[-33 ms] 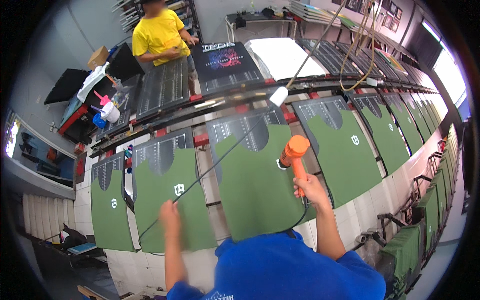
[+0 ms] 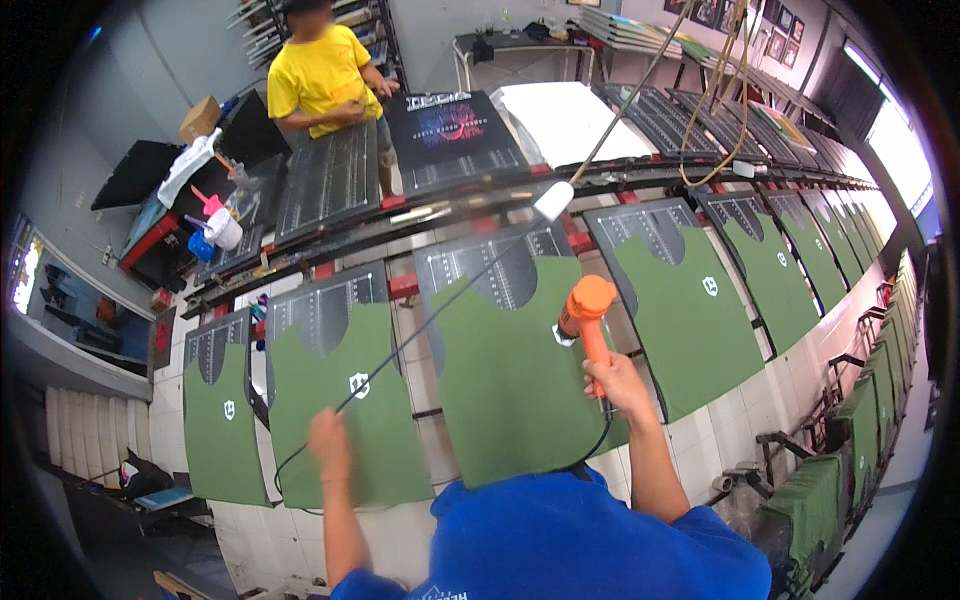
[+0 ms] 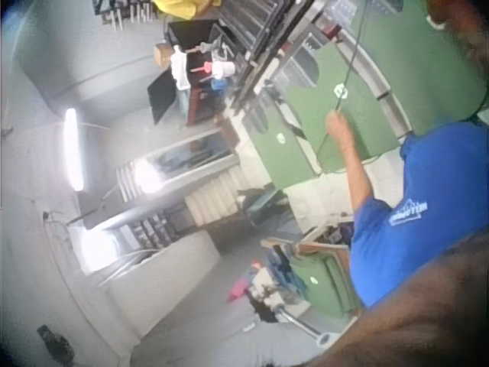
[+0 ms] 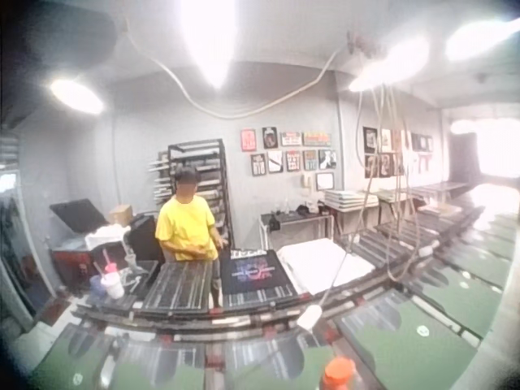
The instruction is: The person uses a heat gun to apply heat to a series of green shirts laid out on a heat press machine. They move the heat gun systematically across the surface of each shirt, focusing on the chest area where a logo is printed.
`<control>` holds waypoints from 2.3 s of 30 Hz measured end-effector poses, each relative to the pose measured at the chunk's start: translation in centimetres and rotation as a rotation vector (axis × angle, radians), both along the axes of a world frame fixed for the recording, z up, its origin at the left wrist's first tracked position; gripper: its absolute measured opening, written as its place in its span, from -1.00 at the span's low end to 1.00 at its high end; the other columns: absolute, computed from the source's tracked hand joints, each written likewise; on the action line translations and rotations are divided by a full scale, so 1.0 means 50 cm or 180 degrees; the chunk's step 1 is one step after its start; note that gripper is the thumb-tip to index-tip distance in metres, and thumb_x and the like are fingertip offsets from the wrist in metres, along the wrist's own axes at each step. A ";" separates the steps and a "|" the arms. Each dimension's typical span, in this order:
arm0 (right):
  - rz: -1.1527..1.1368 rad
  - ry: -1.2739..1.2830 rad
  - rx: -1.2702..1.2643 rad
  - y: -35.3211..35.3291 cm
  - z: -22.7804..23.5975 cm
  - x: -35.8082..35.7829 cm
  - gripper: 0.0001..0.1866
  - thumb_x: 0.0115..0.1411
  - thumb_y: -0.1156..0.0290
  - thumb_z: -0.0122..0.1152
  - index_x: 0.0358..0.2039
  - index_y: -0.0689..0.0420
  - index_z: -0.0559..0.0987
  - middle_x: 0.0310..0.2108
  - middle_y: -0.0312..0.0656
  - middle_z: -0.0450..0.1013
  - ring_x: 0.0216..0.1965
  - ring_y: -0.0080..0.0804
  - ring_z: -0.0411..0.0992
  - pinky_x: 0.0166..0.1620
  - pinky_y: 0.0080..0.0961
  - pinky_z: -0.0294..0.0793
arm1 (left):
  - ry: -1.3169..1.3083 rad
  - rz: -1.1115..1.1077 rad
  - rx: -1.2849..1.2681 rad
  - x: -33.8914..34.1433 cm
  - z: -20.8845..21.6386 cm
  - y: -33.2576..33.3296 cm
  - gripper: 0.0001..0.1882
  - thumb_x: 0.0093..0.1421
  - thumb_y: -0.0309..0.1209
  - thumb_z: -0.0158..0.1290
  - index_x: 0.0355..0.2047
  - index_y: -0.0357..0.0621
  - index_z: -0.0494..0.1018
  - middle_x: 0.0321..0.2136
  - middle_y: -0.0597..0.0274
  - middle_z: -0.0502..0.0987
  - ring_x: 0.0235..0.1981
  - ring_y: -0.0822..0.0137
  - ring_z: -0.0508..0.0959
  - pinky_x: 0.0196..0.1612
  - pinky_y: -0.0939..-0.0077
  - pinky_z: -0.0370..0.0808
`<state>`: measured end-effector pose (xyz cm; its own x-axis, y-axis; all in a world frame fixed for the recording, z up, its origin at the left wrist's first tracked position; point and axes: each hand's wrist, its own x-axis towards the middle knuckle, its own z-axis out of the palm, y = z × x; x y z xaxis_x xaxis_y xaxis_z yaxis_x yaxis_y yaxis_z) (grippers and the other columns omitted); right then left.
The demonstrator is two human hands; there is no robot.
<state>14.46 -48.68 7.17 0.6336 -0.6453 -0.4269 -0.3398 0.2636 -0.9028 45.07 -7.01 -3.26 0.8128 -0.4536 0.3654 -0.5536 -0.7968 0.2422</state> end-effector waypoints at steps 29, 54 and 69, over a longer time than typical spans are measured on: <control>-0.0029 -0.1017 0.0614 -0.347 -0.025 -0.289 -0.74 0.22 0.38 0.09 -0.14 0.25 0.39 -0.51 -0.27 0.38 -0.54 -0.54 0.39 -0.42 -0.56 0.47 | 0.0284 0.3242 0.0896 -0.373 0.162 0.249 -0.67 0.32 -0.39 -0.17 0.04 -0.21 0.39 -0.06 -0.14 0.48 -0.05 -0.14 0.47 -0.06 0.10 0.40; -0.0677 -0.0047 -0.0002 -0.703 0.014 -0.501 -0.74 0.21 0.27 0.14 -0.32 0.22 0.41 -0.54 -0.29 0.35 -0.62 -0.55 0.36 -0.54 -0.56 0.38 | 0.1248 0.2301 0.0453 -0.680 -0.187 0.035 -0.81 0.23 -0.43 -0.12 -0.35 -0.35 0.39 -0.39 -0.24 0.50 -0.33 -0.23 0.49 -0.27 0.00 0.40; -0.0170 0.0050 -0.0045 -0.775 0.006 -0.461 -0.73 0.19 0.27 0.16 -0.29 0.23 0.43 -0.53 -0.31 0.34 -0.59 -0.57 0.38 -0.51 -0.58 0.40 | 0.2091 0.2393 -0.0153 -0.759 -0.302 -0.277 -0.60 0.12 -0.39 0.05 -0.05 -0.34 0.38 -0.14 -0.23 0.48 -0.10 -0.19 0.47 -0.03 0.12 0.41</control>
